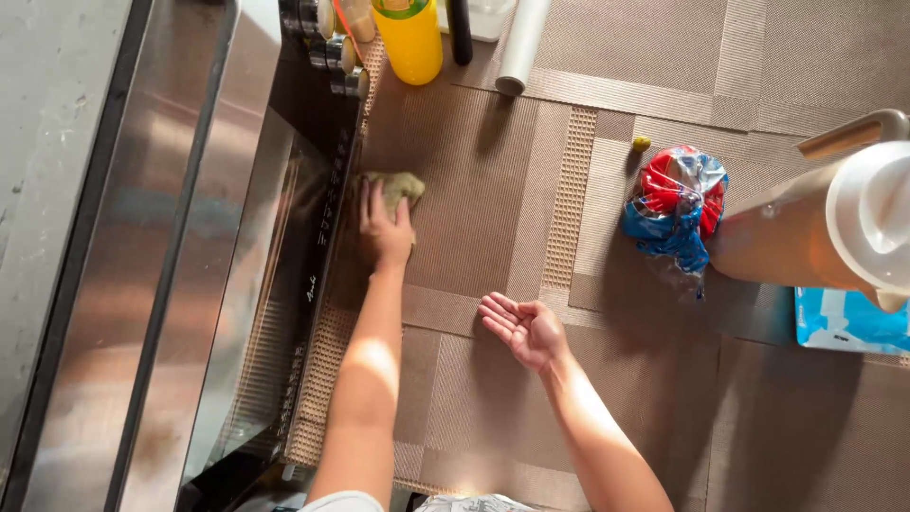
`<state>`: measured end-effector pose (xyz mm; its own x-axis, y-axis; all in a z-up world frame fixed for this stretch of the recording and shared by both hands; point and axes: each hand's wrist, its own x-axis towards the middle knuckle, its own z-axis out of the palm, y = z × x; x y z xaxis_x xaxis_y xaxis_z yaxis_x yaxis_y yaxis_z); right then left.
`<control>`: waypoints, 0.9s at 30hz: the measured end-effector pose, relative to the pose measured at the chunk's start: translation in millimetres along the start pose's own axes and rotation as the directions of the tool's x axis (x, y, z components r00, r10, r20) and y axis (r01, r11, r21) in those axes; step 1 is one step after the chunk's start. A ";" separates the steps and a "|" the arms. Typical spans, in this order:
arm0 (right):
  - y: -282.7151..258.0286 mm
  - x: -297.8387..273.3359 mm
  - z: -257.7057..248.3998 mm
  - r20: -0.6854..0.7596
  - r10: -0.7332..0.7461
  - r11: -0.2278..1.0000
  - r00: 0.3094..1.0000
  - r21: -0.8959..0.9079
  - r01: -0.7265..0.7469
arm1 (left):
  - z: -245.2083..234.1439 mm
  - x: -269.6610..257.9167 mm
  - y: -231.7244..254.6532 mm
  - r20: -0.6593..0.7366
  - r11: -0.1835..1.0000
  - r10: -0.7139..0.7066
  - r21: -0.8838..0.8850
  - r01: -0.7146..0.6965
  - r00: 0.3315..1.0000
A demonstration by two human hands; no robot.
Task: The person is wiping down a dining table using a cloth.
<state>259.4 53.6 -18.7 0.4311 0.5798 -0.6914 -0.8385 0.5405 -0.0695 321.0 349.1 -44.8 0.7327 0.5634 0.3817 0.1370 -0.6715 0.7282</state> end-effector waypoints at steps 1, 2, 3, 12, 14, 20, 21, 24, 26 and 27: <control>-1.3 -0.7 3.3 0.000 -0.001 1.000 1.000 0.001 0.001 | -3.1 3.2 5.0 0.001 1.000 0.001 0.000 -0.001 1.000; -1.4 -1.8 6.4 -0.012 0.002 1.000 1.000 0.005 -0.002 | -6.8 5.9 9.6 0.032 0.983 -0.029 0.182 0.022 0.999; -1.5 -2.8 9.2 -0.025 0.005 1.000 1.000 0.009 -0.005 | -10.3 8.3 14.1 0.057 0.933 -0.063 0.358 0.038 0.996; -8.1 -0.8 6.2 -0.060 0.068 0.996 0.996 0.058 -0.064 | 148.1 61.2 29.5 0.184 0.963 0.239 0.081 -0.257 0.953; -9.4 0.9 2.0 -0.053 0.074 0.995 0.996 0.071 -0.071 | 149.3 54.5 78.2 0.290 0.960 0.239 0.074 -0.271 0.927; -6.5 3.9 -10.0 -0.022 0.092 0.991 0.995 0.099 -0.090 | 110.8 1.2 126.7 0.460 0.920 0.383 -0.110 -0.377 0.801; -8.0 4.2 -7.8 -0.035 0.086 0.992 0.996 0.097 -0.083 | 96.5 -7.8 131.4 0.507 0.916 0.400 -0.199 -0.348 0.764; -9.4 0.0 1.0 -0.049 0.063 0.996 0.997 0.063 -0.060 | 41.6 -36.1 130.5 0.588 0.910 0.412 -0.297 -0.288 0.696; -6.7 4.7 -6.5 -0.073 0.046 0.999 0.996 0.030 -0.044 | 21.1 -51.7 127.0 0.618 0.907 0.416 -0.333 -0.257 0.667; -5.2 8.1 -10.0 -0.098 0.031 1.000 0.995 -0.003 -0.031 | 10.9 -59.1 124.4 0.648 0.904 0.418 -0.364 -0.223 0.637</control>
<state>264.0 49.4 -31.2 0.3700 0.5335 -0.7606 -0.8525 0.5204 -0.0497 302.1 227.0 17.0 0.9558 -0.2339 0.1784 -0.2821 -0.5573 0.7809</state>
